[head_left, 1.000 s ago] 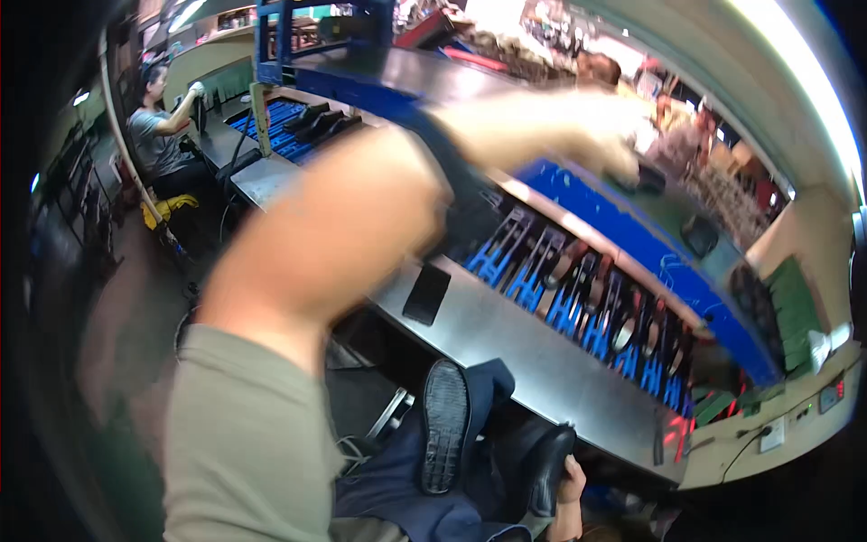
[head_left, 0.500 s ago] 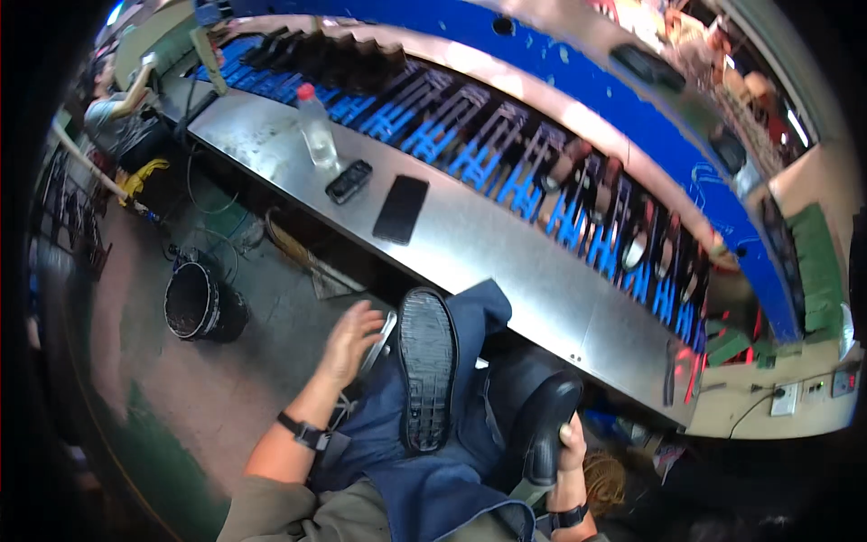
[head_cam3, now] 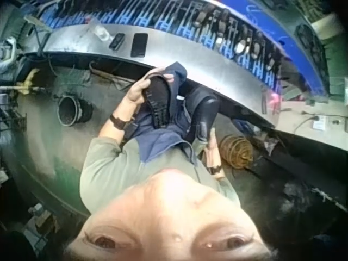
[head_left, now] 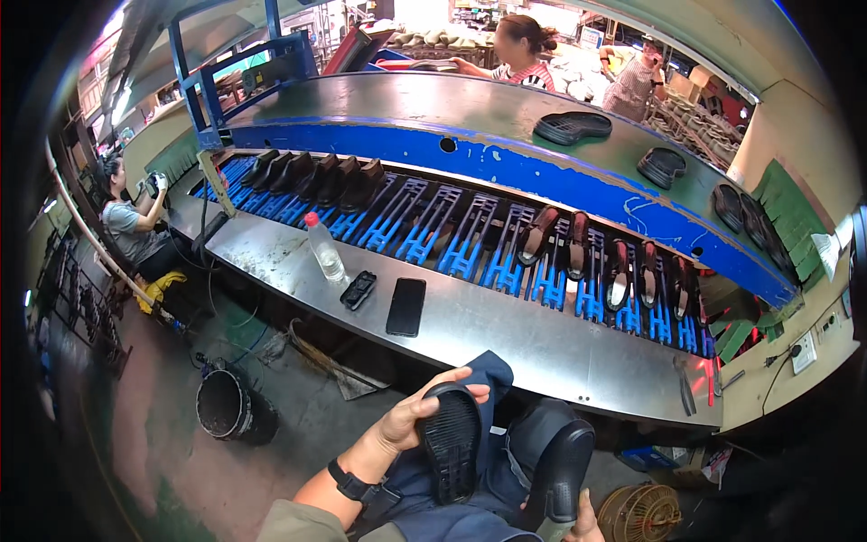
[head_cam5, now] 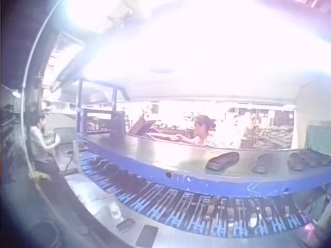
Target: Insert a shoe last into a shoe upper and position it for the assembly line.
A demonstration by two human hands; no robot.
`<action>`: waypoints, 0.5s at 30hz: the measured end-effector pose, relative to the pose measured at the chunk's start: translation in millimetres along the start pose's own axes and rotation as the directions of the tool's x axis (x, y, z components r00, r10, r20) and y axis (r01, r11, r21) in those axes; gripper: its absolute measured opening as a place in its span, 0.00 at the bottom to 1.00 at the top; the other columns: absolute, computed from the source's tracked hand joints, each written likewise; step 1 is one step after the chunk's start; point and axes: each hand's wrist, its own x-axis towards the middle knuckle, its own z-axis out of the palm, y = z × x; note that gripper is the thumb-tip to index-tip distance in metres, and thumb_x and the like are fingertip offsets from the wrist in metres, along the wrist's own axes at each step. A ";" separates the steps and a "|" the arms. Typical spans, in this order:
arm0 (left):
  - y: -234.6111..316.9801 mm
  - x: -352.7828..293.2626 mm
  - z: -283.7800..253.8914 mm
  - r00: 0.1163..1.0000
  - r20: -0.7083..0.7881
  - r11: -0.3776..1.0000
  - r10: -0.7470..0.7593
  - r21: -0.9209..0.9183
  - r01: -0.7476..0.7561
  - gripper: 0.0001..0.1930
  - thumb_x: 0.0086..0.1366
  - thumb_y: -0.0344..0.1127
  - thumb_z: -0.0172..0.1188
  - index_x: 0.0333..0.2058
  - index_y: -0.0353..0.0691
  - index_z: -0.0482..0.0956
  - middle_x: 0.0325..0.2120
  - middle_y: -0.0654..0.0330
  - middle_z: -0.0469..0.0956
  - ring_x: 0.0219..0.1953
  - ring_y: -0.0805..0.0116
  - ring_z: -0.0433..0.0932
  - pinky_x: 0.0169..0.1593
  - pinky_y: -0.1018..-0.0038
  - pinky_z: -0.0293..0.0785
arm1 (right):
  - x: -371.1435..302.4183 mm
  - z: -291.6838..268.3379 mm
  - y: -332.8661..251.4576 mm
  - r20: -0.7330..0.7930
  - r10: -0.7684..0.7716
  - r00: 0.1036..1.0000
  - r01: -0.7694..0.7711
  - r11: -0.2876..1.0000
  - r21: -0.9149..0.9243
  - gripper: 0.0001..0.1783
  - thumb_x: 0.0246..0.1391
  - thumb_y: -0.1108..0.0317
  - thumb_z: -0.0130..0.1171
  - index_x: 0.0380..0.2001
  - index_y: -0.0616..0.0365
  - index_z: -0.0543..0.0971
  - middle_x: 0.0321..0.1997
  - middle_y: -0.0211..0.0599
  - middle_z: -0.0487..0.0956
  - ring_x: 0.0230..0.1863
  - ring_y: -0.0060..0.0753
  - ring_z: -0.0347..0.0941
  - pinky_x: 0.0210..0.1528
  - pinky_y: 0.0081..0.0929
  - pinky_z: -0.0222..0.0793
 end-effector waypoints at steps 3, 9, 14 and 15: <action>-5.0 -10.7 0.4 0.990 -0.104 0.993 -0.097 0.053 0.102 0.43 0.72 0.62 0.48 0.70 0.29 0.55 0.66 0.39 0.65 0.70 0.50 0.64 0.69 0.57 0.65 | -3.0 12.8 -2.1 0.077 0.002 0.997 0.000 1.000 -0.021 0.50 0.50 0.35 0.65 0.61 0.70 0.69 0.55 0.59 0.78 0.54 0.52 0.78 0.58 0.46 0.76; -0.3 -9.1 39.3 0.999 -0.005 0.957 -0.032 0.288 0.032 0.33 0.70 0.50 0.45 0.64 0.28 0.66 0.59 0.47 0.74 0.61 0.59 0.73 0.64 0.66 0.70 | 1.3 42.4 -29.2 0.170 -0.010 0.985 0.059 0.957 -0.283 0.56 0.44 0.31 0.70 0.59 0.73 0.70 0.54 0.57 0.79 0.55 0.52 0.78 0.60 0.49 0.75; -14.2 -5.1 51.9 0.995 -0.074 0.981 0.061 0.189 -0.046 0.35 0.78 0.56 0.30 0.62 0.29 0.68 0.55 0.45 0.76 0.58 0.53 0.76 0.62 0.61 0.74 | 12.7 38.9 -27.0 0.159 -0.107 0.981 0.150 0.947 -0.285 0.53 0.54 0.30 0.59 0.61 0.73 0.69 0.54 0.57 0.79 0.52 0.50 0.80 0.57 0.45 0.77; -18.3 -1.5 51.4 0.995 -0.077 0.982 0.065 0.179 -0.051 0.36 0.78 0.57 0.29 0.62 0.28 0.68 0.55 0.45 0.76 0.58 0.52 0.75 0.63 0.59 0.73 | 14.0 54.2 -31.5 0.120 -0.119 0.986 0.153 0.928 -0.340 0.52 0.56 0.29 0.56 0.61 0.73 0.69 0.54 0.55 0.79 0.52 0.47 0.80 0.57 0.42 0.77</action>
